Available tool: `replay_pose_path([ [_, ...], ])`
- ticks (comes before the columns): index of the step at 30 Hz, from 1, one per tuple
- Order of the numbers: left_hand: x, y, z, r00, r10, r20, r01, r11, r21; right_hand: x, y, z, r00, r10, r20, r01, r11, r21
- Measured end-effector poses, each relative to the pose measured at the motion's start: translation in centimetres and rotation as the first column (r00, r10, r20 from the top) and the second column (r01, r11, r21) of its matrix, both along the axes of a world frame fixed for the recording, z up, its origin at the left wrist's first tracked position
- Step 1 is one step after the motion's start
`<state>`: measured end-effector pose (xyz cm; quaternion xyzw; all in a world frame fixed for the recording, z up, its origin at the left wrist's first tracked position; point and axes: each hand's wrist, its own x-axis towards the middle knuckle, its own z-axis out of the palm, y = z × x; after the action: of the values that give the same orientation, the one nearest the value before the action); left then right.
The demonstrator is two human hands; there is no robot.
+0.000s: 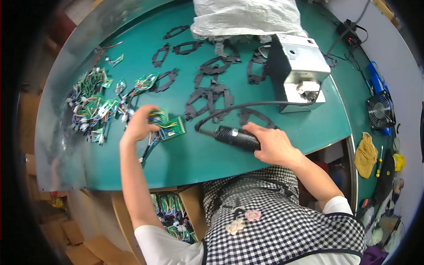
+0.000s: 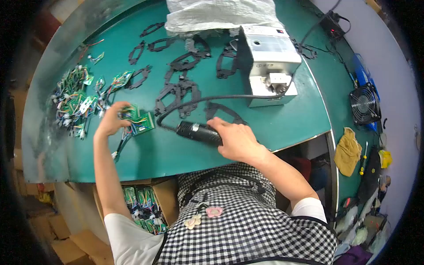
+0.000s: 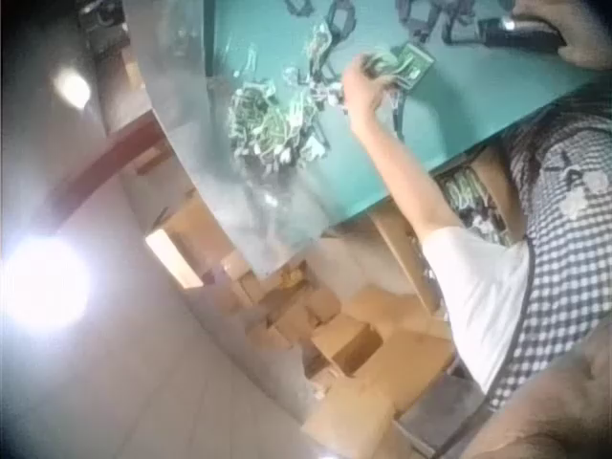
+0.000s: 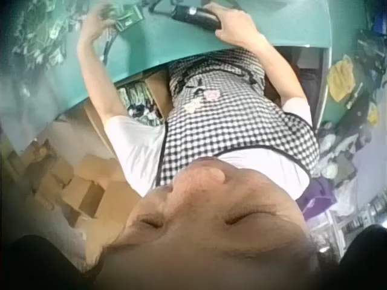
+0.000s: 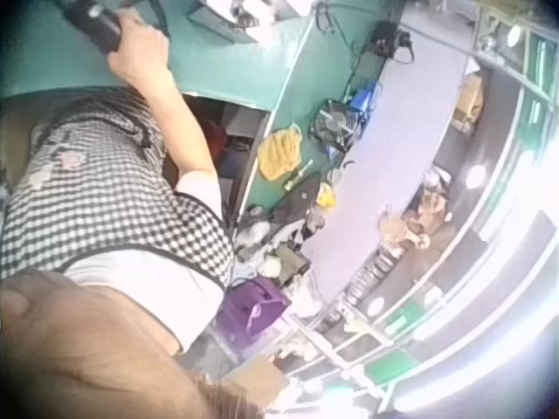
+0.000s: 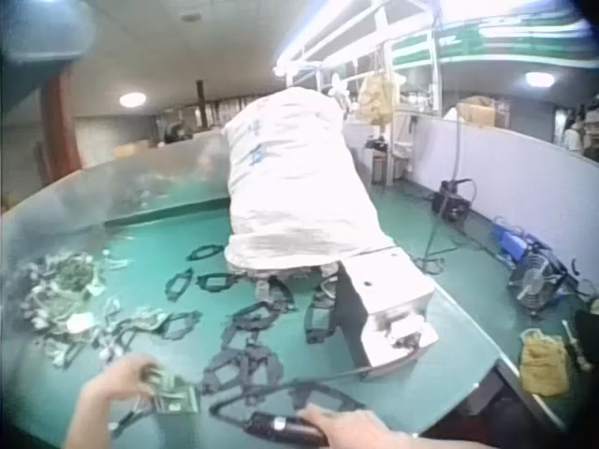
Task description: The person fastens circuit boards to black plastic frames using an electric screwdriver, securing them with screws.
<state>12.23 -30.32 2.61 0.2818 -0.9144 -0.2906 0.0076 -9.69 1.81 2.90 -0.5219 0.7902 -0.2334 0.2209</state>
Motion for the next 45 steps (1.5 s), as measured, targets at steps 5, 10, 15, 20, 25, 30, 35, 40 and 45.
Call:
replay_pose_path([
  [5,1.1,-1.9,2.0,0.581,0.352,-0.733,-0.158,0.933,0.323,-1.0,2.5,0.0,0.973,0.228,0.028,-0.23,0.97,0.079],
  [10,1.6,-1.8,3.0,0.319,0.2,-0.926,-0.175,0.973,0.15,-3.4,4.9,2.4,0.988,0.086,0.131,-0.024,0.91,-0.415],
  [15,-4.9,7.2,7.9,0.615,0.035,-0.788,-0.302,0.933,-0.195,-8.5,5.4,6.4,0.902,0.024,0.431,0.431,0.026,-0.902],
  [20,-9.7,17.8,4.8,0.894,-0.22,-0.391,0.106,0.95,-0.294,-10.8,3.7,5.6,0.941,-0.023,0.339,0.337,-0.057,-0.94],
  [25,-9.3,20.0,1.3,0.92,-0.078,-0.384,0.031,0.991,-0.128,-12.1,3.8,3.9,0.928,0.108,0.357,0.327,0.221,-0.919],
  [30,-9.1,21.0,-0.5,0.93,-0.026,-0.367,-0.022,0.992,-0.125,-14.0,2.9,4.6,0.802,0.39,0.453,0.243,0.48,-0.843],
  [35,-10.6,22.1,-1.4,0.95,-0.009,-0.313,-0.037,0.989,-0.141,-12.1,2.6,5.6,0.876,-0.054,0.479,0.449,0.451,-0.771],
  [40,-11.4,22.9,-1.3,0.964,-0.045,-0.263,0.0,0.986,-0.169,-6.5,2.0,2.9,0.802,0.089,0.591,0.55,0.278,-0.788],
  [45,-12.2,23.6,-1.9,0.965,-0.094,-0.244,0.053,0.984,-0.169,-4.7,0.3,1.1,0.783,0.115,0.611,0.532,0.386,-0.754],
])
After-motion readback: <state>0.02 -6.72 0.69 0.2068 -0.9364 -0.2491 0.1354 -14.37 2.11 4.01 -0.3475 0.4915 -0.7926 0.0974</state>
